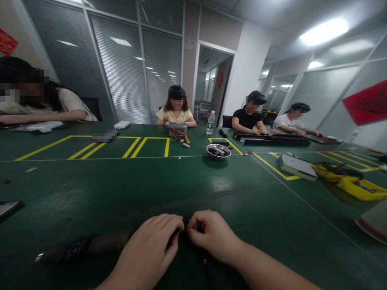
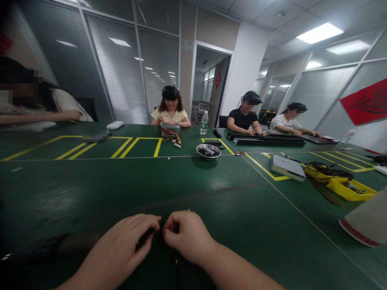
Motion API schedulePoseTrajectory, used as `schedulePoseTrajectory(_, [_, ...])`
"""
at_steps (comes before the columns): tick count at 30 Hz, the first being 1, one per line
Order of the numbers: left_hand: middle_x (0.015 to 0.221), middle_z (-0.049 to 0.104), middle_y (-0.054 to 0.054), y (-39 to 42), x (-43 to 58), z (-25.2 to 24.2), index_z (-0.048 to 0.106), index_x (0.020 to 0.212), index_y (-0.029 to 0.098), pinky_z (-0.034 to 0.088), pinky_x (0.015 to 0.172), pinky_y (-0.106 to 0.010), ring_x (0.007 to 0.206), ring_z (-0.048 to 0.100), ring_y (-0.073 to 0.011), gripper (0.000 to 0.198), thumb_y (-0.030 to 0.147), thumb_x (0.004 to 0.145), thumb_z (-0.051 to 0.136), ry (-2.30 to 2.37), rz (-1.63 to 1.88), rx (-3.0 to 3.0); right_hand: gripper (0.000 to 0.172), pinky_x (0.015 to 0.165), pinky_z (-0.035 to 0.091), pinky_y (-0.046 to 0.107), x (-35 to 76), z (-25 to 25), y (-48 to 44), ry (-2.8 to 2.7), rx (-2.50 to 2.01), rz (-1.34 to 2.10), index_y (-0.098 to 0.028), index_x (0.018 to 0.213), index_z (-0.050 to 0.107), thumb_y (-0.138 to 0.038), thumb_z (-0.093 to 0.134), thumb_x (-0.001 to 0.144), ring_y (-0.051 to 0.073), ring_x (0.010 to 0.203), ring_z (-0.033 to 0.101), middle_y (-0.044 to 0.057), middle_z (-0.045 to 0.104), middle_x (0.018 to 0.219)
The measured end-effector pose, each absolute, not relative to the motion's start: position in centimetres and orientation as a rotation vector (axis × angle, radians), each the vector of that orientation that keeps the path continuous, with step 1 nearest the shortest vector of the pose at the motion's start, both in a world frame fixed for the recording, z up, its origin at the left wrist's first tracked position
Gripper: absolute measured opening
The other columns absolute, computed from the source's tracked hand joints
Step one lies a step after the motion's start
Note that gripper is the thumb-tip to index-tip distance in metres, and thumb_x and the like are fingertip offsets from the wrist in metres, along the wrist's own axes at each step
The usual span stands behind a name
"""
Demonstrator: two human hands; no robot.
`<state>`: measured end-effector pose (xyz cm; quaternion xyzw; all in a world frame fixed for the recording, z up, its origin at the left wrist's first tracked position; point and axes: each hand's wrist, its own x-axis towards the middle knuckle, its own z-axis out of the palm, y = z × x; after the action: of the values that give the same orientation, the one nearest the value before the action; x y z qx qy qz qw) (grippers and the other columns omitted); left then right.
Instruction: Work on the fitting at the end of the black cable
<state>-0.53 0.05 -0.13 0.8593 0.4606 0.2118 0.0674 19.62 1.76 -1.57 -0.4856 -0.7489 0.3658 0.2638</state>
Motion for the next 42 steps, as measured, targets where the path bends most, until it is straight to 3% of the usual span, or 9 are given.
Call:
schedulePoseTrajectory(11, [0.107, 0.067, -0.002, 0.04, -0.66, -0.53, 0.061, 0.105, 0.025, 0.051, 0.088, -0.038, 0.098, 0.063, -0.0212, 0.021, 0.022, 0.087, 0.050, 1.407, 0.659, 2.579, 0.009, 0.057, 0.038, 0.019, 19.75, -1.44, 1.75, -2.022, -1.267, 1.003, -0.017, 0.081, 0.068, -0.023, 0.062, 0.080, 0.009, 0.061, 0.053, -0.003, 0.062, 0.069])
schedulePoseTrajectory(18, [0.109, 0.067, -0.002, 0.03, -0.73, -0.43, 0.061, 0.093, 0.024, 0.051, 0.089, -0.039, 0.101, 0.062, -0.0217, 0.012, 0.023, 0.087, 0.050, 1.395, 0.632, 2.564, 0.007, 0.063, 0.040, 0.020, 19.71, -1.19, 1.78, -2.070, -1.264, 0.939, -0.019, 0.080, 0.069, -0.022, 0.063, 0.079, 0.010, 0.065, 0.057, -0.002, 0.064, 0.071])
schedulePoseTrajectory(42, [0.107, 0.066, -0.002, -0.04, -0.50, -0.18, 0.060, 0.094, 0.024, 0.050, 0.089, -0.041, 0.100, 0.061, -0.0222, 0.018, 0.017, 0.082, 0.049, 1.406, 0.601, 2.558, 0.008, 0.062, 0.039, 0.020, 19.79, -1.39, 1.79, -2.088, -1.285, 0.910, -0.020, 0.081, 0.070, -0.024, 0.064, 0.080, 0.008, 0.062, 0.056, -0.004, 0.064, 0.069])
